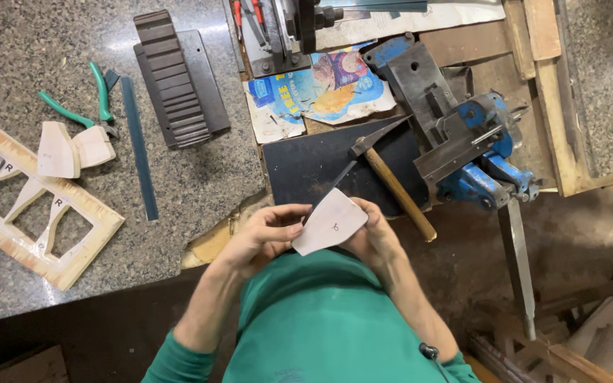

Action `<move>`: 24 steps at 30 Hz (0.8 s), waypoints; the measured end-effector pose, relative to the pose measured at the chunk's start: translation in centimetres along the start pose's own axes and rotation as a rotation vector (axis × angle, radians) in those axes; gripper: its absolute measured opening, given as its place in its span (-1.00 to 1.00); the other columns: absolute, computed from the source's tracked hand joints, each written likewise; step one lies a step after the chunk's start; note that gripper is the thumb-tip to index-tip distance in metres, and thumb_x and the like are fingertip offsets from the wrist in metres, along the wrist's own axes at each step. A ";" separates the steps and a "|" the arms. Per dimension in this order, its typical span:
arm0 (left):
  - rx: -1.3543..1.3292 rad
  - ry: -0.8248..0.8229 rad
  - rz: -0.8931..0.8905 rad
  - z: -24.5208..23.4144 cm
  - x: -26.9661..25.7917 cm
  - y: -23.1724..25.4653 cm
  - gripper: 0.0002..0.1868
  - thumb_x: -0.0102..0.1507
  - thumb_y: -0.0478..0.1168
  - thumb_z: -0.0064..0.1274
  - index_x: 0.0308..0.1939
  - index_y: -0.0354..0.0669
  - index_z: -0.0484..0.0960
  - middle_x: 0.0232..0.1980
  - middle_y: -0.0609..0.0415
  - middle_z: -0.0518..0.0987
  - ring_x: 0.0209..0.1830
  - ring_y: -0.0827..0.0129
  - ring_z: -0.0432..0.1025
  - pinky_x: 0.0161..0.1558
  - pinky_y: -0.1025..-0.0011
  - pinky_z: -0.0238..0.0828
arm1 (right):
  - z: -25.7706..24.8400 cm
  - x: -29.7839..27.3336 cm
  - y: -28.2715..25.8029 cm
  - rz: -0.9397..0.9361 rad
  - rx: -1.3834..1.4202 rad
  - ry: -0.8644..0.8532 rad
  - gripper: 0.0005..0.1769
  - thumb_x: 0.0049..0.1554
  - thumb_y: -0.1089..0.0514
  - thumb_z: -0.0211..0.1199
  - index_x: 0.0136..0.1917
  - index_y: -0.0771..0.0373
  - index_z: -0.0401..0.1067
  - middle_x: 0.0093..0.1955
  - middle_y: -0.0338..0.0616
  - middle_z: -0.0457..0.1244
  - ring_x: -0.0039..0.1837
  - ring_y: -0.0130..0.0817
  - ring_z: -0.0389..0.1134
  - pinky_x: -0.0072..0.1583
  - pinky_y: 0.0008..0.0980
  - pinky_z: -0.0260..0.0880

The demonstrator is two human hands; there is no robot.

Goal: The person uses a hammer to tap a small, light-colored wooden piece into a metal jig on a workbench. They repeatedly remove the piece, inspect its edges, and reposition it within the jig for further shaping. The person handles the wooden piece and the hammer throughout the process.

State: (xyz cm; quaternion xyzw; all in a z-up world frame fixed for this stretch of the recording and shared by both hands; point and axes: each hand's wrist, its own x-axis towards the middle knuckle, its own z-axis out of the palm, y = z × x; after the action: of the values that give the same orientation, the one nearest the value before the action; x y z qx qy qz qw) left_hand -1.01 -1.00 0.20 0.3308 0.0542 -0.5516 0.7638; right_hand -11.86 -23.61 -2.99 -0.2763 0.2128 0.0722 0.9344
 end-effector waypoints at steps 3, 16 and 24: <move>-0.107 0.026 -0.016 -2.4 2.6 -2.9 -0.51 0.22 -0.44 0.15 0.24 -0.46 0.51 0.11 -0.10 0.62 0.05 0.28 0.54 0.13 0.32 0.52 | -3.4 1.3 1.9 0.027 0.070 -0.007 -0.31 -0.23 -0.37 0.49 0.04 0.03 0.44 0.06 -0.26 0.39 0.15 -0.26 0.44 0.14 -0.04 0.47; -0.128 0.145 -0.013 -6.3 10.9 -6.4 -0.61 0.32 -0.34 0.09 0.23 -0.30 0.54 -0.03 0.11 0.62 -0.16 0.52 0.53 -0.11 0.50 0.47 | -10.3 7.3 4.2 -0.136 0.239 0.138 -0.65 0.38 0.04 0.09 0.34 0.26 0.35 0.27 -0.14 0.33 0.31 -0.28 0.39 0.39 -0.16 0.36; 0.970 0.608 0.582 -1.8 9.9 -0.2 -0.72 0.29 -0.25 0.25 0.06 -0.28 0.70 -0.23 0.13 0.67 -0.31 0.55 0.51 -0.22 0.54 0.43 | -4.6 4.6 1.0 -0.180 -0.243 0.356 -0.41 0.30 -0.07 0.03 0.41 0.39 0.20 0.31 0.15 0.27 0.23 -0.11 0.42 0.25 -0.14 0.45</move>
State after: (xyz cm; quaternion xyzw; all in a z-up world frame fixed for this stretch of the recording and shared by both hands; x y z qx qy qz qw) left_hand 3.15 -8.01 -5.66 0.7814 -0.0794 -0.1651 0.5965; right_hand -9.59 -25.24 -8.97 -0.4129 0.3386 -0.0364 0.8447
